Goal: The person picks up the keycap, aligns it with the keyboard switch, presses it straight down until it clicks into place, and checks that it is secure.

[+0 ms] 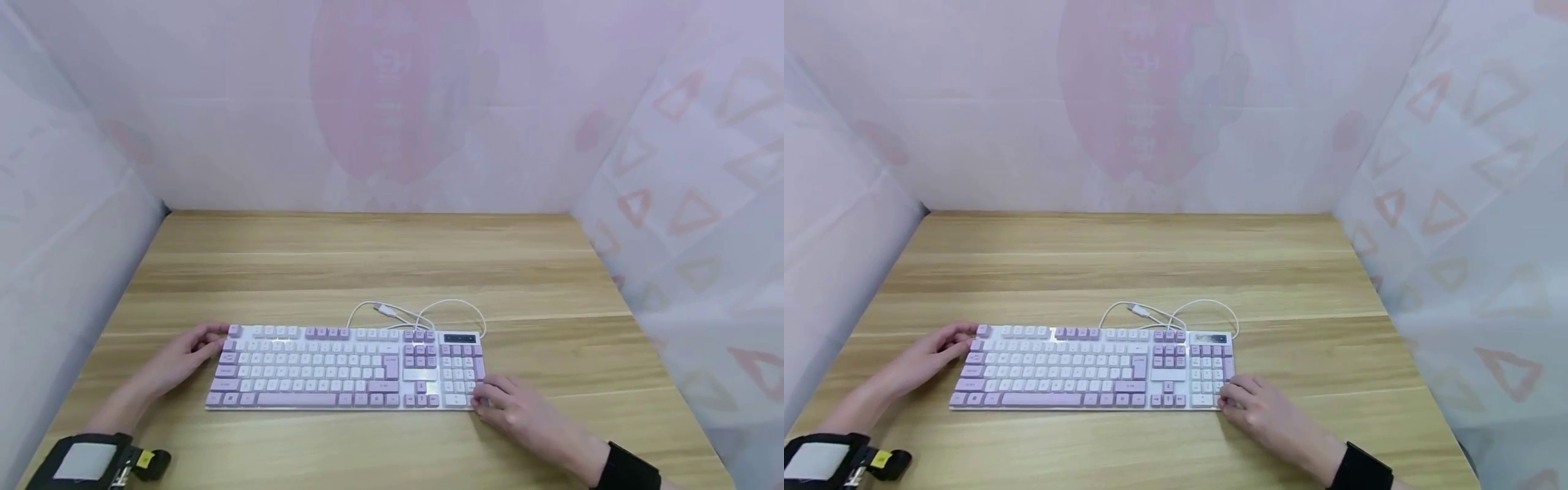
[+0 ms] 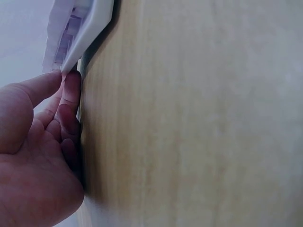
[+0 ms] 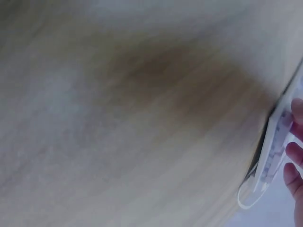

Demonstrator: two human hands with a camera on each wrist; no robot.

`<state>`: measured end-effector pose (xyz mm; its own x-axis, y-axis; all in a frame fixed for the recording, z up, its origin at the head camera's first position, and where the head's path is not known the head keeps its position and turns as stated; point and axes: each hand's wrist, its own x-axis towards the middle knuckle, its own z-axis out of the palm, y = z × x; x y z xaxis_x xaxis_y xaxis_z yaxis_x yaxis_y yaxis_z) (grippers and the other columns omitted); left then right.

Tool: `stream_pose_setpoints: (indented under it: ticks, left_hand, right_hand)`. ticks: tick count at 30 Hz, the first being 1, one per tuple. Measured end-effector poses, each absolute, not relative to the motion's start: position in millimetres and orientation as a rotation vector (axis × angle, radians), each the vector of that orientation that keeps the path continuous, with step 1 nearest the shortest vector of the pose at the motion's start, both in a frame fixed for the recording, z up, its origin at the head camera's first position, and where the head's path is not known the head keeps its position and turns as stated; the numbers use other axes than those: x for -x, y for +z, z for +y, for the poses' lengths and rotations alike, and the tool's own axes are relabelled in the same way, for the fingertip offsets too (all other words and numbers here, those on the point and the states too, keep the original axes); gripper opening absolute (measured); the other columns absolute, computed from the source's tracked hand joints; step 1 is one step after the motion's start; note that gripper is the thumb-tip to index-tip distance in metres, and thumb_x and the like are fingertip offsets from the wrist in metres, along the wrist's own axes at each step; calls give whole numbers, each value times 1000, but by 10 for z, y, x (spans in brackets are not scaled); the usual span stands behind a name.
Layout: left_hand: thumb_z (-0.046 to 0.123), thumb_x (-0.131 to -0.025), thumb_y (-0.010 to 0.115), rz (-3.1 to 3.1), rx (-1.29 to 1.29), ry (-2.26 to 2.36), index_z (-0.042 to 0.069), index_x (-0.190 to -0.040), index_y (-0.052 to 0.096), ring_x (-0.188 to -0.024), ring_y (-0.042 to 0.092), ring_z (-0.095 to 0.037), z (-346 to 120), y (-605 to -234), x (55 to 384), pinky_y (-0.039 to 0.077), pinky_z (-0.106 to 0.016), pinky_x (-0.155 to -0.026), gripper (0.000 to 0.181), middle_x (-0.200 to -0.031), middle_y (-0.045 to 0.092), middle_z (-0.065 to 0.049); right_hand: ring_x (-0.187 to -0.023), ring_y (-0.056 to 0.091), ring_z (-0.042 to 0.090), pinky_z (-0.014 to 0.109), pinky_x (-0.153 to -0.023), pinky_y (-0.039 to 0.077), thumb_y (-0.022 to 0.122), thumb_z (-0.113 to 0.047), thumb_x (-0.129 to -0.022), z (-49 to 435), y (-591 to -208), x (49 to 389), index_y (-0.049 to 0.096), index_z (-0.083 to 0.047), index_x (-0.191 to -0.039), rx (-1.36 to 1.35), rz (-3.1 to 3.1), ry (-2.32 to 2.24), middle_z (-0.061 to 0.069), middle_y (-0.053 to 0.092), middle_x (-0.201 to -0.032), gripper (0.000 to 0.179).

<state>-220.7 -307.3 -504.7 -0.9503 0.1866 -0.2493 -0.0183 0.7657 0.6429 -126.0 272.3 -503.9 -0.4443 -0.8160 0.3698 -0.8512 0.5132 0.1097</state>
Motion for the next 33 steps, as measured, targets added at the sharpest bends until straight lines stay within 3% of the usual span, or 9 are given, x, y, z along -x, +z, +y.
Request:
stream_pose_setpoints:
  ticks: [4,7,11,15,18,22,25,29,33]
  left_hand:
    - [41,-106,45,2644,-132,994,8,-142,48,-99,50,-20,-3057,-5051,2224,40,-23,-77,49,-115,60,-11]
    - [40,-106,46,2642,-136,998,7,-141,48,-99,50,-21,-3033,-5053,2237,40,-22,-76,49,-115,60,-11]
    - [42,-106,45,2643,-138,989,7,-142,48,-101,50,-22,-3021,-5055,2250,40,-22,-76,50,-116,60,-11]
    - [42,-106,45,2646,-136,981,8,-142,48,-100,50,-22,-3026,-5055,2261,39,-22,-77,50,-115,60,-11]
    - [42,-106,45,2649,-133,984,8,-141,48,-99,50,-21,-3036,-5055,2261,40,-22,-76,49,-114,60,-11]
    - [45,-106,43,2643,-117,984,8,-142,47,-100,50,-23,-3051,-5058,2273,40,-24,-77,52,-115,59,-12]
    - [45,-106,43,2634,-101,982,7,-144,46,-102,50,-25,-3056,-5051,2289,40,-28,-79,54,-117,59,-13]
    - [44,-106,43,2652,-117,966,7,-143,48,-103,53,-24,-3046,-5049,2303,41,-29,-80,53,-119,61,-14]
    - [44,-106,44,2726,-142,943,4,-139,50,-106,59,-31,-3021,-5013,2318,49,-38,-83,53,-122,63,-19]
  right_hand:
    - [-103,64,22,32,-87,55,36,-27,-109,2749,-5046,1284,77,-16,-91,-1330,-2391,190,2,68,-107,46]
    - [-99,65,20,31,-83,56,40,-28,-107,2782,-5032,1332,78,-18,-94,-1288,-2420,191,3,69,-106,42]
    - [-95,68,18,30,-79,58,67,-23,-91,2818,-4999,1384,79,-21,-97,-1229,-2512,277,3,69,-107,13]
    - [-91,69,17,29,-77,58,86,-15,-71,2833,-4959,1439,78,-17,-94,-1196,-2564,459,4,70,-105,25]
    - [-90,69,19,32,-77,58,88,-15,-66,2857,-4864,1540,74,-9,-97,-1141,-2541,532,8,70,-105,35]
    - [-99,68,28,41,-82,57,78,-29,-83,2913,-4630,1739,67,0,-116,-990,-2496,507,15,67,-114,45]
    - [-105,65,37,50,-87,54,58,-45,-99,2957,-4467,1884,61,4,-127,-902,-2468,456,21,64,-120,56]
    - [-114,59,44,57,-94,48,40,-60,-100,3033,-4361,2010,56,8,-132,-788,-2474,398,27,60,-126,77]
    - [-124,52,49,62,-101,41,42,-65,-98,3122,-4356,2071,52,10,-136,-696,-2514,358,32,55,-133,85]
